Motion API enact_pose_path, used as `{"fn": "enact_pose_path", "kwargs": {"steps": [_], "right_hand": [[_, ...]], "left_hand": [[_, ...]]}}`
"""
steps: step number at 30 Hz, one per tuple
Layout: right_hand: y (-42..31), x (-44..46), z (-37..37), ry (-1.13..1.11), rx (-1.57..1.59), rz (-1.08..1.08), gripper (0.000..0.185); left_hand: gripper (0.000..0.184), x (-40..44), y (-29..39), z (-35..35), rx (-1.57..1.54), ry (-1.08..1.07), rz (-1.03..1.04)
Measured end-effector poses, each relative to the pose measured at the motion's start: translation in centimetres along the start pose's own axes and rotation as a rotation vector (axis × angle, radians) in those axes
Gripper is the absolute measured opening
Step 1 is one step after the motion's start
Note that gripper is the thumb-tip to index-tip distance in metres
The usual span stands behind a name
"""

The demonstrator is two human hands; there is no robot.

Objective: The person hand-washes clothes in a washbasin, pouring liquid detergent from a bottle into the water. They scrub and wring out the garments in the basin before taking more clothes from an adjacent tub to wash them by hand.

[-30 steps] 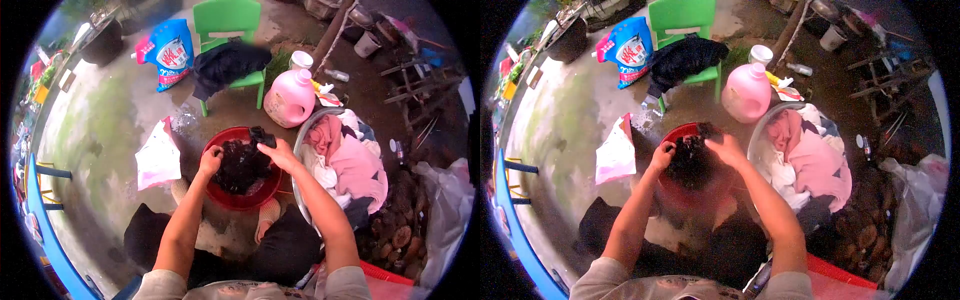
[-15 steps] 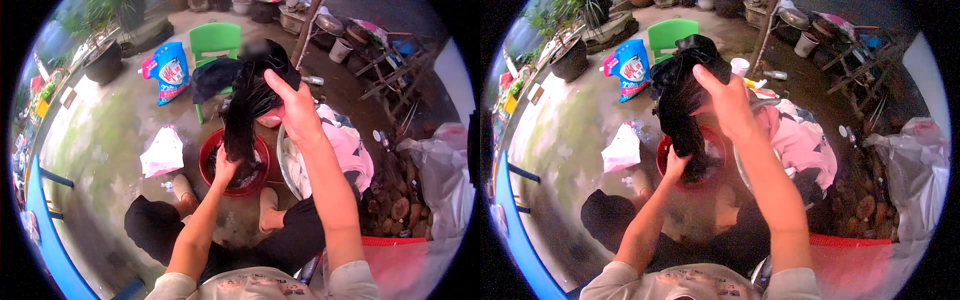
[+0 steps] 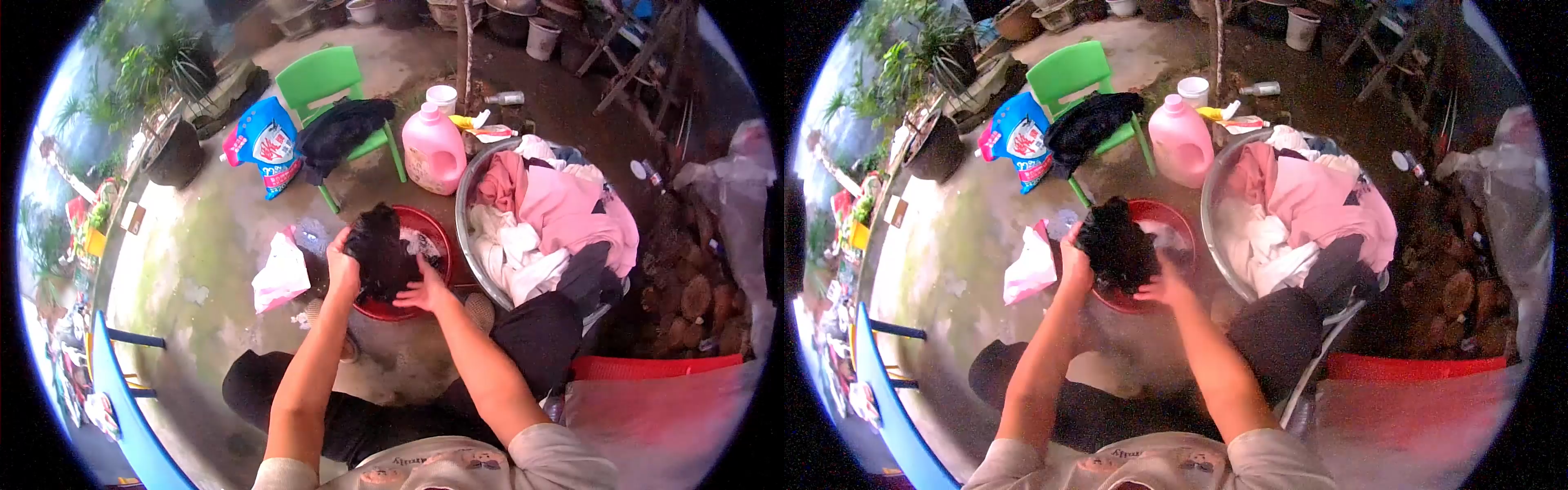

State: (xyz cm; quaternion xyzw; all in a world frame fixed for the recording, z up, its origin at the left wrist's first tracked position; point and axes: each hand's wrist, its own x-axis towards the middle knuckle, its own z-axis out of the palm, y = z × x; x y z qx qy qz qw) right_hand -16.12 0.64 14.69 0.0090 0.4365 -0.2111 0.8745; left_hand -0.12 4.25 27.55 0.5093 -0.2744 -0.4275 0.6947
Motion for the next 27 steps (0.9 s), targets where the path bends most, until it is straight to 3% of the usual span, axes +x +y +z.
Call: {"fn": "enact_pose_path", "kwargs": {"steps": [1, 3, 5, 7, 9, 10, 13, 14, 16, 19, 21, 23, 24, 25, 26, 27], "right_hand": [[1.0, -0.6, 0.9, 0.067, 0.038, -0.001, 0.097], [1.7, 0.4, -0.3, -0.326, 0.074, 0.124, 0.081], [1.5, -2.3, 2.3, -0.609, -0.664, -0.553, 0.075], [2.0, -3.3, 3.8, -0.74, -0.732, -0.797, 0.065], [2.5, -3.3, 4.2, -0.74, -0.245, -0.57, 0.052], [2.6, -3.3, 4.4, -0.718, -0.048, -0.464, 0.046], [1.3, -3.3, 5.8, -0.624, 0.21, -0.143, 0.037], [1.9, -3.5, 6.6, -0.539, 0.28, -0.024, 0.039], [3.7, -3.0, 7.1, -0.622, 0.307, 0.053, 0.038], [3.8, -5.0, 7.0, -0.594, 0.304, 0.066, 0.039], [4.5, -4.0, 5.4, -0.587, 0.314, 0.082, 0.041], [4.3, -3.2, 4.2, -0.587, 0.317, 0.091, 0.049], [4.3, -3.3, 4.1, -0.601, 0.316, 0.038, 0.051], [4.3, -3.4, 4.1, -0.616, 0.318, -0.013, 0.054], [4.3, -3.4, 3.3, -0.839, 0.382, 0.047, 0.058], [4.3, -3.4, 1.8, -1.062, 0.444, 0.109, 0.063]], "left_hand": [[0.028, -0.8, 0.2, 0.4, 0.011, -0.067, 0.008], [0.023, -2.0, -0.9, -0.3, 0.097, -0.202, -0.046], [0.021, -3.1, -1.3, 0.8, -0.137, -0.161, -0.237], [0.027, -3.7, -1.1, 0.7, -0.223, -0.108, -0.296], [0.036, -2.4, -0.8, -0.8, -0.432, -0.016, -0.409], [0.045, -1.1, 0.7, -0.6, -0.479, -0.067, -0.421], [0.046, 1.6, -1.1, -6.2, -0.482, -0.121, -0.288], [0.045, 1.3, -2.8, -6.9, -0.446, 0.043, -0.281], [0.044, 0.4, -5.3, -6.5, -0.318, 0.275, -0.264], [0.042, -1.4, -4.8, -2.9, 0.06, 0.093, -0.068], [0.042, -1.7, -3.2, -0.8, 0.593, -0.002, 0.221], [0.041, -1.7, -1.3, 0.7, 1.21, 0.038, 0.571], [0.041, -1.3, -0.5, 1.0, 1.319, 0.053, 0.653], [0.042, -0.7, 0.0, 1.2, 1.325, 0.06, 0.685], [0.041, 0.2, -0.1, 0.2, 0.789, -0.094, 0.367], [0.04, 1.0, -0.1, -0.7, 0.24, -0.077, 0.073]]}}
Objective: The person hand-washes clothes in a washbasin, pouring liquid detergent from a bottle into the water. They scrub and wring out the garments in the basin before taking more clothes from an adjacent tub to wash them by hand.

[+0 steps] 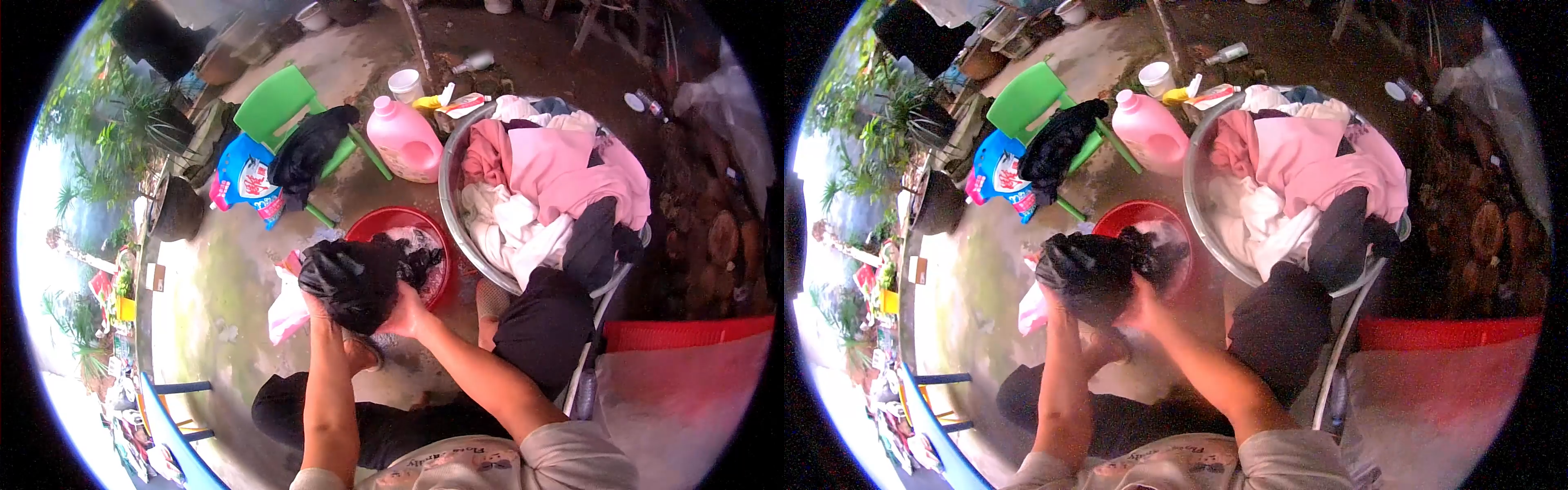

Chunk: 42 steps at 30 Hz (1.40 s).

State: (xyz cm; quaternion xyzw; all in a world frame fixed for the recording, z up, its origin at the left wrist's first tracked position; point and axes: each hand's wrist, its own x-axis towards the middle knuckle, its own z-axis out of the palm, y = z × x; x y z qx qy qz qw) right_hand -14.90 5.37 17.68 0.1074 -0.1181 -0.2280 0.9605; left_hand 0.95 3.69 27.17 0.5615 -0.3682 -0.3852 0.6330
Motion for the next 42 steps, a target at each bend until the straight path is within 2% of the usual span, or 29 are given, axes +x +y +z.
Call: {"fn": "enact_pose_path", "kwargs": {"steps": [1, 2, 3, 4, 6, 7, 9, 10, 12, 14, 15, 17, 18, 19, 20, 21, 24, 25, 28, 29, 32, 34, 35, 36, 37, 39, 40, 41, 42], "right_hand": [[-0.2, -0.5, 0.0, -0.215, 0.084, 0.069, 0.067], [-0.1, -0.2, -0.1, -0.086, 0.06, 0.028, 0.066], [0.2, 0.3, 0.9, 0.042, 0.036, -0.012, 0.066], [0.4, 0.8, 1.4, 0.172, 0.014, -0.052, 0.065], [0.7, 2.8, -1.2, 0.174, -0.091, -0.19, 0.061], [0.8, 3.4, -1.6, 0.195, -0.099, -0.227, 0.058], [0.5, 4.4, -1.5, 0.257, -0.076, -0.263, 0.051], [0.0, 4.8, -1.6, 0.299, -0.049, -0.257, 0.047], [-0.9, 5.6, -1.3, 0.515, -0.475, -0.534, 0.035], [-1.5, 6.0, 0.0, 0.692, -0.975, -0.748, 0.031], [-1.9, 5.3, 2.2, 0.728, -1.255, -0.841, 0.029], [-2.0, 4.7, 4.6, 0.742, -1.381, -0.81, 0.03], [-2.0, 4.6, 4.9, 0.752, -1.441, -0.794, 0.031], [-2.0, 4.8, 5.3, 0.699, -1.592, -0.945, 0.033], [-2.2, 4.7, 5.5, 0.7, -1.61, -0.829, 0.032], [-2.3, 4.8, 5.5, 0.696, -1.659, -0.88, 0.03], [-2.4, 5.4, 5.6, 0.68, -1.8, -0.949, 0.027], [-2.6, 5.5, 5.7, 0.674, -1.847, -0.957, 0.027], [-2.8, 5.3, 6.6, 0.663, -1.857, -0.881, 0.025], [-2.9, 5.2, 7.0, 0.665, -1.874, -0.897, 0.025], [-3.1, 5.5, 6.2, 0.67, -1.903, -0.922, 0.027], [-3.6, 5.6, 4.7, 0.738, -1.823, -0.922, 0.029], [-3.9, 5.8, 4.1, 0.749, -1.792, -0.919, 0.031], [-4.6, 5.4, 4.2, 0.842, -1.652, -0.75, 0.034], [-5.4, 5.8, 1.2, 0.806, -1.44, -0.78, 0.035], [-7.7, 6.0, -4.8, 1.079, -1.353, -0.541, 0.061], [-8.0, 5.4, -5.2, 1.007, -1.069, -0.352, 0.077], [-7.5, 5.1, -5.4, 1.112, -0.958, -0.328, 0.087], [-8.7, 4.2, -8.7, 1.081, -0.928, -0.173, 0.087]], "left_hand": [[0.034, -0.5, 2.1, 1.4, -0.26, 0.047, -0.165], [0.029, -0.7, 3.3, 2.1, -0.516, 0.097, -0.331], [0.03, -0.4, 1.7, -0.3, -0.289, 0.026, -0.319], [0.027, -1.1, 2.2, -0.9, 0.121, -0.122, -0.111], [0.022, -1.6, 0.0, -2.1, 0.197, -0.11, -0.151], [0.019, -2.0, -0.8, -2.1, -0.024, -0.039, -0.152], [0.017, -1.2, -1.7, -2.1, -0.098, 0.144, -0.134], [0.015, -1.3, -1.0, -1.5, 0.021, 0.106, -0.119], [0.012, -1.5, 0.5, -0.1, 0.258, 0.037, -0.077], [0.013, -1.3, 3.4, 2.3, 1.668, -0.199, 0.395], [0.035, -1.2, 3.8, 2.9, 1.677, -0.247, 0.161], [0.049, 0.7, -1.6, -1.2, 1.215, -0.355, 0.119], [0.059, 1.2, -3.0, -2.5, 0.319, -0.464, -0.199], [0.07, 1.5, -3.4, -2.9, -0.535, -0.368, -0.572], [0.07, 1.6, -4.0, -3.3, -0.074, -0.469, -0.403], [0.07, 1.6, -2.9, -2.4, 0.382, -0.556, -0.214], [0.07, 2.3, -2.2, -2.2, 0.435, -0.628, -0.196], [0.069, 2.6, -3.0, -2.8, 0.273, -0.599, -0.284], [0.066, 3.5, -3.3, -3.3, 0.428, -0.674, -0.26], [0.066, 3.8, -3.3, -3.4, 0.654, -0.707, -0.2], [0.065, 3.7, -2.8, -3.5, 0.045, -0.643, -0.509], [0.064, 4.5, -4.6, -5.5, -0.147, -0.513, -0.573], [0.058, 4.7, -4.8, -6.0, -0.247, -0.334, -0.635], [0.054, 4.8, -5.1, -6.5, -0.167, -0.203, -0.596], [0.052, 4.6, -3.7, -5.8, -0.14, -0.142, -0.549], [0.048, 2.7, 2.2, 0.1, -0.124, -0.011, -0.486], [0.044, 2.3, 2.4, 1.1, -0.146, 0.008, -0.411], [0.035, 3.1, -0.7, -1.2, 0.029, -0.079, -0.258], [0.032, 4.1, -2.1, -2.0, 0.064, -0.101, -0.22]]}}
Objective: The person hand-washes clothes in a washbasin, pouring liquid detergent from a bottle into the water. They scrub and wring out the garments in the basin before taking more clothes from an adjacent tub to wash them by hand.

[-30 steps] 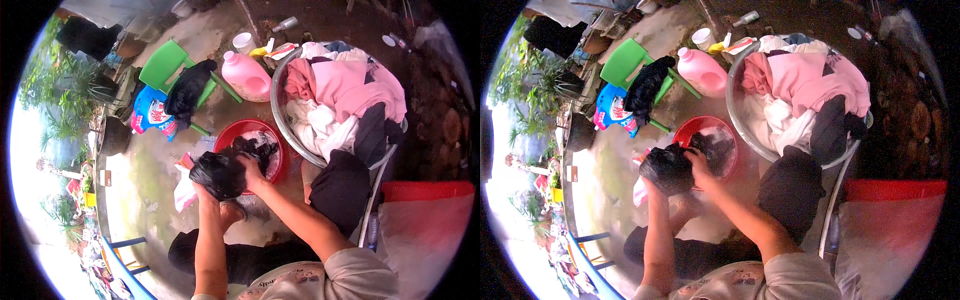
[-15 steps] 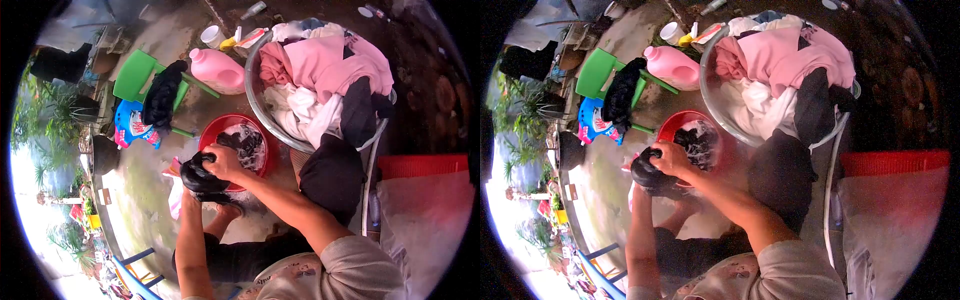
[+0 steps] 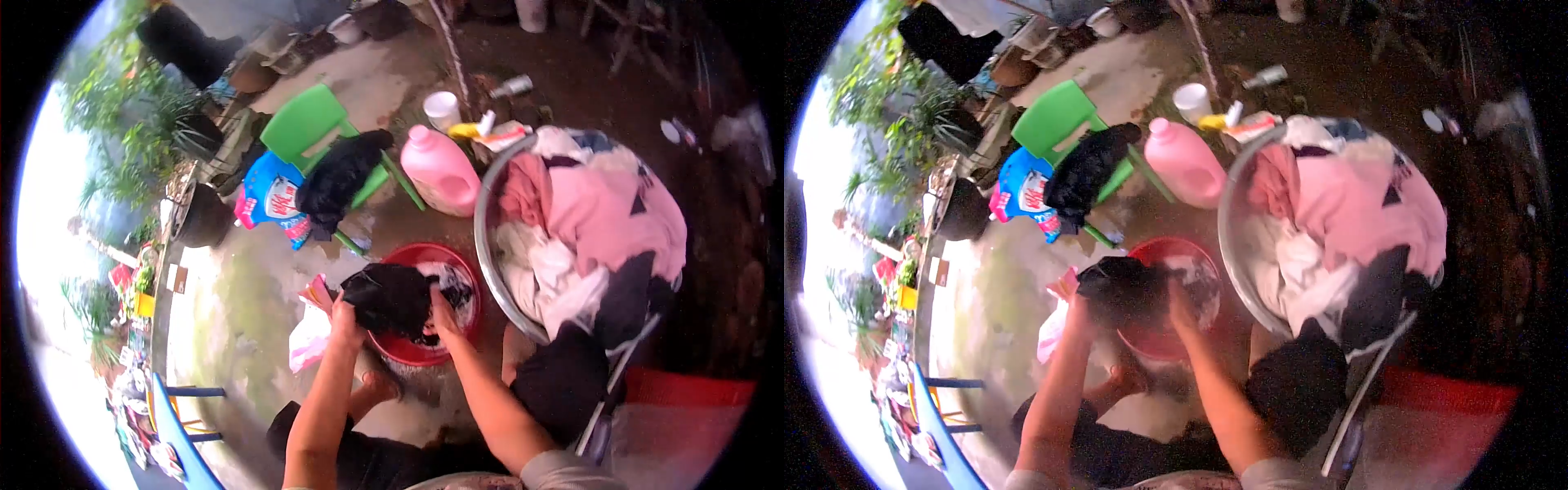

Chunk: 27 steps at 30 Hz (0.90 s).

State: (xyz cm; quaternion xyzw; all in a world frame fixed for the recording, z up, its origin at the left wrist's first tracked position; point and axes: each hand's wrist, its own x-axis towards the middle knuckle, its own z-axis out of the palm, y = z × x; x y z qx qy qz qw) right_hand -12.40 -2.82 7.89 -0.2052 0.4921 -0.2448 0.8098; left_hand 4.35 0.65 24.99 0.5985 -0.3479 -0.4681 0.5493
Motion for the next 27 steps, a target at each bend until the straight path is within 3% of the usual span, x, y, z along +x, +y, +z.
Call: {"fn": "enact_pose_path", "kwargs": {"steps": [2, 4, 6, 8, 10, 12, 15, 16, 17, 19, 20, 21, 22, 24, 27], "right_hand": [[2.8, 1.4, -0.3, 0.086, 0.067, -0.117, 0.076], [2.4, 0.4, -0.7, 0.118, -0.021, -0.074, 0.045], [3.1, 1.0, -0.4, 0.141, -0.052, -0.089, 0.033], [3.4, 1.0, 0.2, 0.155, -0.019, -0.047, 0.03], [3.7, 1.1, 0.6, 0.118, -0.002, -0.031, 0.028], [3.9, 1.6, 1.1, 0.131, 0.001, 0.023, 0.029], [3.4, 1.3, 1.4, 0.136, 0.018, 0.029, 0.032], [4.2, 2.1, 0.9, 0.154, 0.018, 0.03, 0.032], [5.0, 2.9, 0.3, 0.172, 0.016, 0.032, 0.031], [6.9, 4.6, -1.0, 0.212, 0.126, -0.052, 0.032], [7.8, 5.6, -1.6, 0.234, 0.181, -0.093, 0.032], [8.4, 6.9, -2.2, 0.349, 0.109, -0.101, 0.034], [7.7, 6.9, -2.5, 0.399, 0.084, -0.069, 0.041], [8.6, 7.7, -3.6, 0.479, 0.083, -0.124, 0.053], [8.7, 6.4, -4.3, 0.466, 0.066, -0.094, 0.07]], "left_hand": [[0.031, 2.3, -0.8, -0.5, -0.075, 0.004, -0.028], [0.032, 4.4, 0.9, -0.6, -0.289, 0.044, -0.151], [0.033, 7.9, 4.4, -1.2, -0.487, 0.084, -0.269], [0.034, 10.1, 11.2, 1.2, -0.472, 0.078, -0.015], [0.037, 13.8, 15.6, 0.5, -0.579, 0.142, -0.05], [0.039, 19.5, 16.9, -2.3, -0.594, -0.073, 0.165], [0.037, 24.4, 15.7, -6.8, -0.203, 0.389, 0.04], [0.036, 22.5, 16.1, -4.7, 0.034, 0.546, -0.076], [0.037, 24.6, 11.3, -7.7, 0.343, 0.557, 0.095], [0.037, 22.1, 5.4, -7.1, 0.876, 0.534, 0.562], [0.037, 19.8, 1.5, -6.7, 0.801, 0.335, 0.75], [0.042, 15.9, -1.2, -4.8, 0.912, 0.246, 0.4], [0.044, 13.1, -5.3, -4.1, 0.644, 0.017, 0.2], [0.046, 7.7, -11.9, -2.4, 0.69, -0.113, 0.085], [0.063, 6.9, -16.7, -3.5, 0.77, -0.021, -0.146]]}}
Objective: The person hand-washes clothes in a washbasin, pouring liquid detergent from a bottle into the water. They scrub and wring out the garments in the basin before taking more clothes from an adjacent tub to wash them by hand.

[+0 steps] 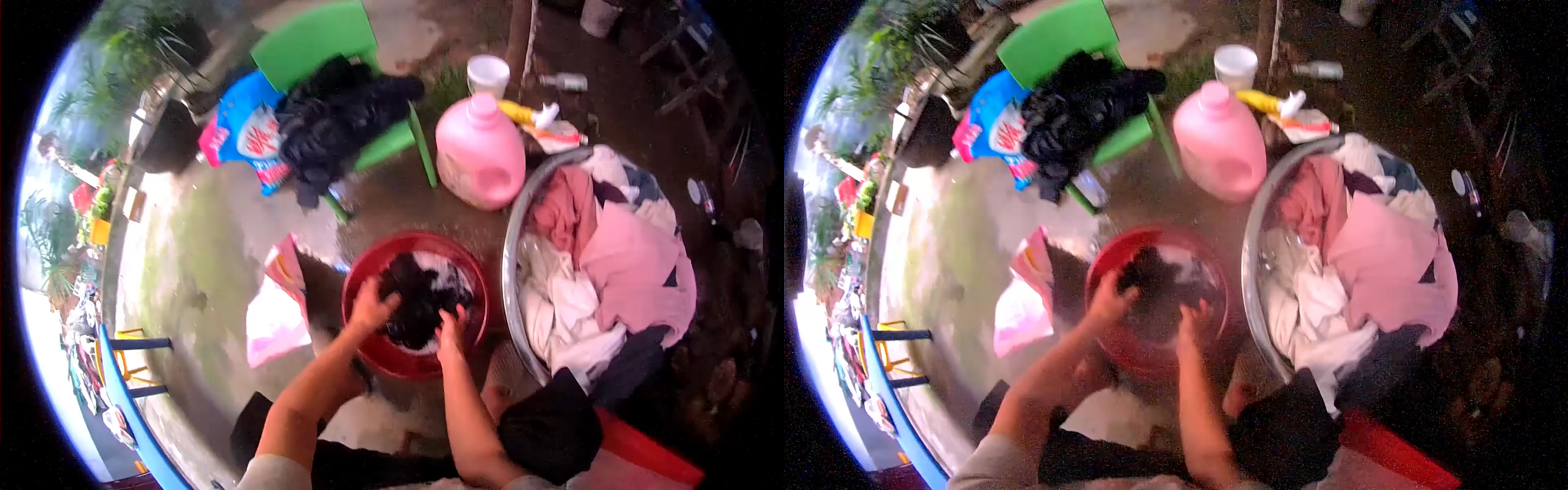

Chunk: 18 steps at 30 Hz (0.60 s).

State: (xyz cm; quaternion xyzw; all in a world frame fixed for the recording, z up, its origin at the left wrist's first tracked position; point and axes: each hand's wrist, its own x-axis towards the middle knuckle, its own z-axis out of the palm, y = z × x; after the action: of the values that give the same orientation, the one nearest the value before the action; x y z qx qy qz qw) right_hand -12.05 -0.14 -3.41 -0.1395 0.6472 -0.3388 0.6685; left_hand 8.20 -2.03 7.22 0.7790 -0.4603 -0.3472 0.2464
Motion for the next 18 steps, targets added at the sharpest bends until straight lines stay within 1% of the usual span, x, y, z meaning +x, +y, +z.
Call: {"fn": "enact_pose_path", "kwargs": {"steps": [1, 2, 3, 4, 5, 7, 8, 9, 11, 12, 13, 15, 16, 17, 18], "right_hand": [[1.0, 0.9, 0.0, 0.036, -0.075, 0.01, 0.073], [1.8, 1.3, -0.5, 0.005, -0.081, 0.109, 0.074], [-0.1, -0.4, -0.1, -0.062, -0.001, 0.203, 0.075], [-2.2, -2.2, 0.4, -0.123, 0.072, 0.303, 0.077], [-2.0, -2.0, 0.7, -0.114, 0.057, 0.323, 0.077], [-1.6, -1.6, 0.9, -0.096, 0.031, 0.363, 0.078], [-2.5, -2.0, 1.5, -0.067, -0.001, 0.348, 0.08], [-3.1, -1.9, 1.5, -0.114, 0.088, 0.294, 0.079], [-3.6, -2.0, 1.9, -0.216, 0.285, 0.193, 0.079], [-3.7, -1.5, 1.6, -0.25, 0.368, 0.303, 0.073], [-3.7, -1.3, 1.1, -0.286, 0.432, 0.371, 0.072], [-3.3, -1.1, 1.0, -0.427, 0.559, 0.418, 0.069], [-3.1, -1.1, 1.1, -0.506, 0.61, 0.403, 0.067], [-2.8, -1.3, 1.4, -0.582, 0.654, 0.372, 0.066], [-2.5, -1.2, 2.0, -0.64, 0.69, 0.328, 0.065]], "left_hand": [[0.065, 1.6, -1.0, -0.5, 0.208, 0.03, 0.036], [0.068, 3.7, -3.0, -0.4, -0.02, 0.026, 0.044], [0.076, 6.0, -4.2, 0.3, -0.26, -0.038, -0.13], [0.08, 7.0, -3.6, 0.4, -0.222, -0.097, -0.174], [0.084, 7.3, -2.7, 0.3, -0.183, -0.155, -0.214], [0.089, 6.0, -0.8, 2.7, 0.172, -0.076, -0.262], [0.092, 4.3, 1.7, 3.7, 0.537, -0.131, -0.267], [0.083, 3.4, 2.1, 4.8, 0.627, -0.068, -0.165], [0.063, 3.5, -1.1, 4.9, 0.249, -0.243, -0.117], [0.052, 2.0, -1.2, 5.1, 0.078, -0.253, -0.126], [0.041, 0.1, -0.9, 5.7, -0.094, -0.258, -0.132], [0.035, -4.2, 4.2, 4.7, -0.012, -0.246, 0.001], [0.035, -5.4, 7.1, 3.8, 0.05, -0.284, 0.032], [0.036, -6.3, 8.7, 3.3, 0.111, -0.325, 0.063], [0.034, -6.3, 8.3, 2.9, 0.069, -0.282, 0.166]]}}
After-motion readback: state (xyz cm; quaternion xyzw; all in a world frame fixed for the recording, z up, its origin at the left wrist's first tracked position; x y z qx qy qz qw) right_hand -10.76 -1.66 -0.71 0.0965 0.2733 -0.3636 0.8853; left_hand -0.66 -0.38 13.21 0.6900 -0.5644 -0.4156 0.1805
